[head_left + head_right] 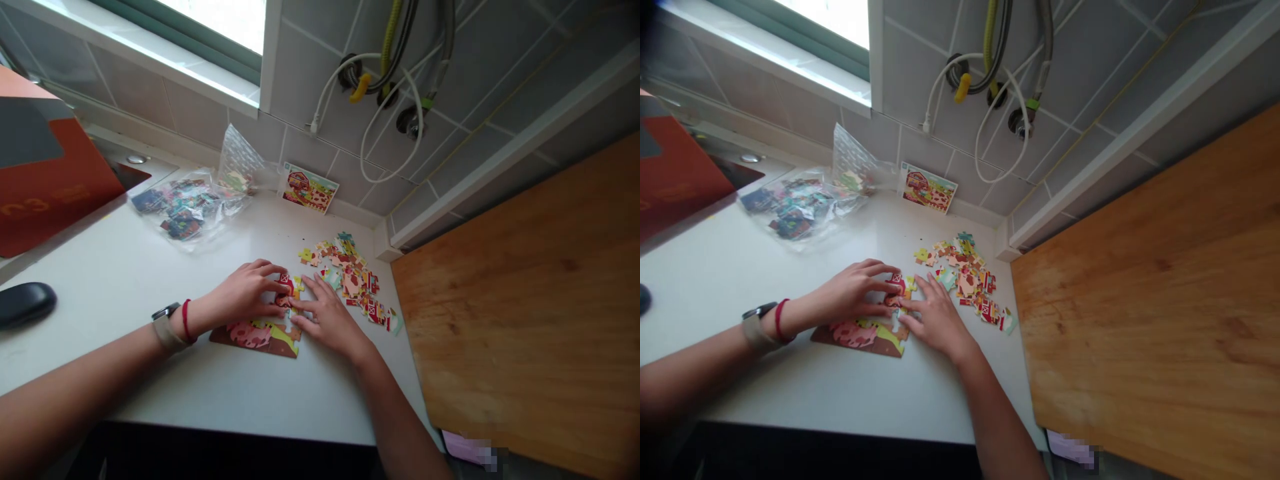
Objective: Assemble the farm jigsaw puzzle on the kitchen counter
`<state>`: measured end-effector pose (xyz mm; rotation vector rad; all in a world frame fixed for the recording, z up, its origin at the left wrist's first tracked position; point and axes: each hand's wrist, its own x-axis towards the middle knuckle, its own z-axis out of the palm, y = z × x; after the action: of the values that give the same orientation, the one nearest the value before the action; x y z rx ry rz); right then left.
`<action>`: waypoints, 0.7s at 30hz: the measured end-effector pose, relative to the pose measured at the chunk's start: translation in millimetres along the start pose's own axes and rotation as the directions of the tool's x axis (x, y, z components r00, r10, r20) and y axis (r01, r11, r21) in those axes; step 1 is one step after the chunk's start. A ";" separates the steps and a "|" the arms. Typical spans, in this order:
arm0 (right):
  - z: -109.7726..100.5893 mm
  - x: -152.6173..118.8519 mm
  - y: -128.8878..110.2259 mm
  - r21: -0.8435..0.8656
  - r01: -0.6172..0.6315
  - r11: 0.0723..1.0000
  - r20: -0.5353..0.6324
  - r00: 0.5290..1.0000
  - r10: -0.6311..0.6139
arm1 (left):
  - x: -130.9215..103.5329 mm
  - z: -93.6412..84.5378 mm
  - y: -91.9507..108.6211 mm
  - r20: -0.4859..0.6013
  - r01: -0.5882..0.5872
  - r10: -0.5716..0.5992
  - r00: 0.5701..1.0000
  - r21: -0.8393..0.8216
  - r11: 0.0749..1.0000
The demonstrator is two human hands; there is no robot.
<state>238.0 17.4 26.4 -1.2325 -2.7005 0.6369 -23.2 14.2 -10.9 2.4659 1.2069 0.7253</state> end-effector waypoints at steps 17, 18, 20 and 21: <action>-26.0 -7.7 70.2 -0.016 -0.218 0.976 -0.464 0.866 0.185 | 0.7 2.4 5.0 0.032 -0.034 0.034 0.999 0.009 0.999; -28.5 -11.1 86.8 -0.030 -0.292 0.956 -0.499 0.833 0.239 | 0.4 1.1 6.3 0.039 -0.037 0.037 0.999 0.005 0.999; -29.8 -17.7 117.5 -0.044 -0.377 0.925 -0.527 0.796 0.299 | -0.1 -0.7 9.2 0.045 -0.029 0.029 0.999 0.001 1.000; -29.0 -20.4 130.0 -0.040 -0.396 0.917 -0.516 0.794 0.320 | -0.3 -1.0 10.7 0.044 -0.018 0.018 0.999 0.002 1.000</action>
<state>350.0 87.7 0.3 -1.6941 -2.1228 0.1060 -17.0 7.6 -5.1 2.4844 1.1719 0.6704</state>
